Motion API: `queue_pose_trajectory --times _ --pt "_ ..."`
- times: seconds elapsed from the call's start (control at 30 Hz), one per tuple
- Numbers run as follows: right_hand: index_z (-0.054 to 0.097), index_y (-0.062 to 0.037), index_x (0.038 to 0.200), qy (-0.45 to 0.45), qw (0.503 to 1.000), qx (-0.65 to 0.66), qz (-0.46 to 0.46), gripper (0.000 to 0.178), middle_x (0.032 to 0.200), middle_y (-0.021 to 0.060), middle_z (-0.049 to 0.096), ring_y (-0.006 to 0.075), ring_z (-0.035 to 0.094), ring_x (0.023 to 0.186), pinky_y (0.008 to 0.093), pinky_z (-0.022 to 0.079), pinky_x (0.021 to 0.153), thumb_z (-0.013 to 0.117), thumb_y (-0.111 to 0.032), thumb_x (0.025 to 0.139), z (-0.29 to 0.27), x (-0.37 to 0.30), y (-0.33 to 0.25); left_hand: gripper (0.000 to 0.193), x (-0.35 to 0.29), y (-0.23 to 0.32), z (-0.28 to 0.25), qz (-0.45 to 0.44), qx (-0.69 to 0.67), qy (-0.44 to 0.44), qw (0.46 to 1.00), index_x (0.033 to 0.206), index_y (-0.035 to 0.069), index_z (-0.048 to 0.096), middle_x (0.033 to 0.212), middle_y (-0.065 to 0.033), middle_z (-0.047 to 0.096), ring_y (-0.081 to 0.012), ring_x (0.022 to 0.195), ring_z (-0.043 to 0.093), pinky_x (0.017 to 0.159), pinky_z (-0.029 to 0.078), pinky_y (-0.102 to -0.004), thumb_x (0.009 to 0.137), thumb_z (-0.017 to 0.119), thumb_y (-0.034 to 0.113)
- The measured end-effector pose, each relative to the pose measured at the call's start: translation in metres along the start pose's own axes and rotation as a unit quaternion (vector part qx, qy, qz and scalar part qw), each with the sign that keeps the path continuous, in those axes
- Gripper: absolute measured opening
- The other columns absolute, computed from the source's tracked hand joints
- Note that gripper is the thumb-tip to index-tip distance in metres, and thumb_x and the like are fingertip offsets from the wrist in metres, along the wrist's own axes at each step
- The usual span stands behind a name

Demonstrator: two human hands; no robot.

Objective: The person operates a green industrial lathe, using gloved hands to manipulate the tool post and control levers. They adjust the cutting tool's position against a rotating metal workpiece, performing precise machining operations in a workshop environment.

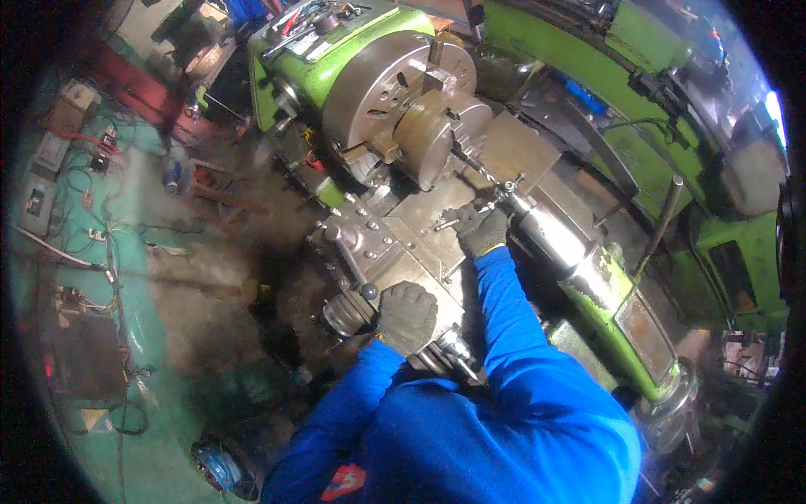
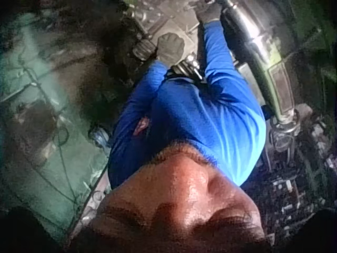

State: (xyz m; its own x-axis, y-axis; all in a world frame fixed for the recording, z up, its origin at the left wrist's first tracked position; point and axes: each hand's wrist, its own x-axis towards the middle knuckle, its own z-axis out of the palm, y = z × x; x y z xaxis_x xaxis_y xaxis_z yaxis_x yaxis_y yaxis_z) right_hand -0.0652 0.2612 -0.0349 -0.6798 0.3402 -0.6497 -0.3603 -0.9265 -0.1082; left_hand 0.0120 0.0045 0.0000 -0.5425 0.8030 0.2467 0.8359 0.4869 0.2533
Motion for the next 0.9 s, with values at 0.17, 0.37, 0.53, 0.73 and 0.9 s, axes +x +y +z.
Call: queue_pose_trajectory --times 0.17,0.37,0.53,0.73,0.9 --pt "0.055 -0.0160 0.088 -0.044 0.999 -0.021 0.004 0.021 0.076 0.0076 0.051 0.0293 0.054 0.075 0.0573 0.051 0.085 0.048 -0.031 0.101 -0.032 0.040 -0.003 0.014 0.005 0.002 -0.002 0.006 0.041 -0.028 0.999 0.086 0.013 0.068 0.096 -0.0120 0.066 -0.0352 0.099 0.063 0.087 0.049 -0.0530 0.088 0.064 0.027" --pt "0.049 -0.0196 0.076 -0.043 0.998 -0.050 0.002 0.033 0.060 0.0032 0.039 0.0239 0.039 0.051 0.0538 0.050 0.066 0.046 -0.035 0.104 -0.038 0.057 -0.006 0.013 0.003 -0.001 0.002 0.008 0.034 -0.041 0.999 0.093 0.015 0.068 0.097 -0.0089 0.064 -0.0324 0.100 0.062 0.087 0.047 -0.0517 0.090 0.066 0.028" --pt "0.049 -0.0180 0.077 -0.017 0.998 -0.062 0.009 0.034 0.056 0.0028 0.038 0.0236 0.038 0.047 0.0486 0.050 0.060 0.047 -0.038 0.105 -0.023 0.028 -0.004 0.013 -0.001 -0.004 0.002 0.010 0.025 -0.011 1.000 0.092 0.015 0.068 0.096 -0.0081 0.064 -0.0323 0.100 0.062 0.087 0.048 -0.0518 0.088 0.067 0.027" --pt "0.051 -0.0169 0.084 -0.046 0.997 -0.051 0.033 0.032 0.060 0.0032 0.040 0.0252 0.043 0.052 0.0499 0.047 0.064 0.043 -0.040 0.105 -0.033 0.040 -0.008 0.015 0.002 -0.001 0.003 0.006 0.047 -0.032 0.998 0.092 0.015 0.068 0.098 -0.0088 0.063 -0.0327 0.102 0.061 0.089 0.047 -0.0524 0.088 0.068 0.029" --pt "0.053 -0.0167 0.084 -0.191 0.976 -0.025 0.100 0.037 0.062 0.0054 0.047 0.0252 0.046 0.052 0.0544 0.049 0.065 0.038 -0.041 0.107 -0.052 0.049 -0.019 0.015 0.000 -0.007 0.008 -0.002 0.018 -0.040 0.999 0.091 0.015 0.068 0.097 -0.0086 0.064 -0.0326 0.102 0.061 0.090 0.047 -0.0519 0.088 0.068 0.030"
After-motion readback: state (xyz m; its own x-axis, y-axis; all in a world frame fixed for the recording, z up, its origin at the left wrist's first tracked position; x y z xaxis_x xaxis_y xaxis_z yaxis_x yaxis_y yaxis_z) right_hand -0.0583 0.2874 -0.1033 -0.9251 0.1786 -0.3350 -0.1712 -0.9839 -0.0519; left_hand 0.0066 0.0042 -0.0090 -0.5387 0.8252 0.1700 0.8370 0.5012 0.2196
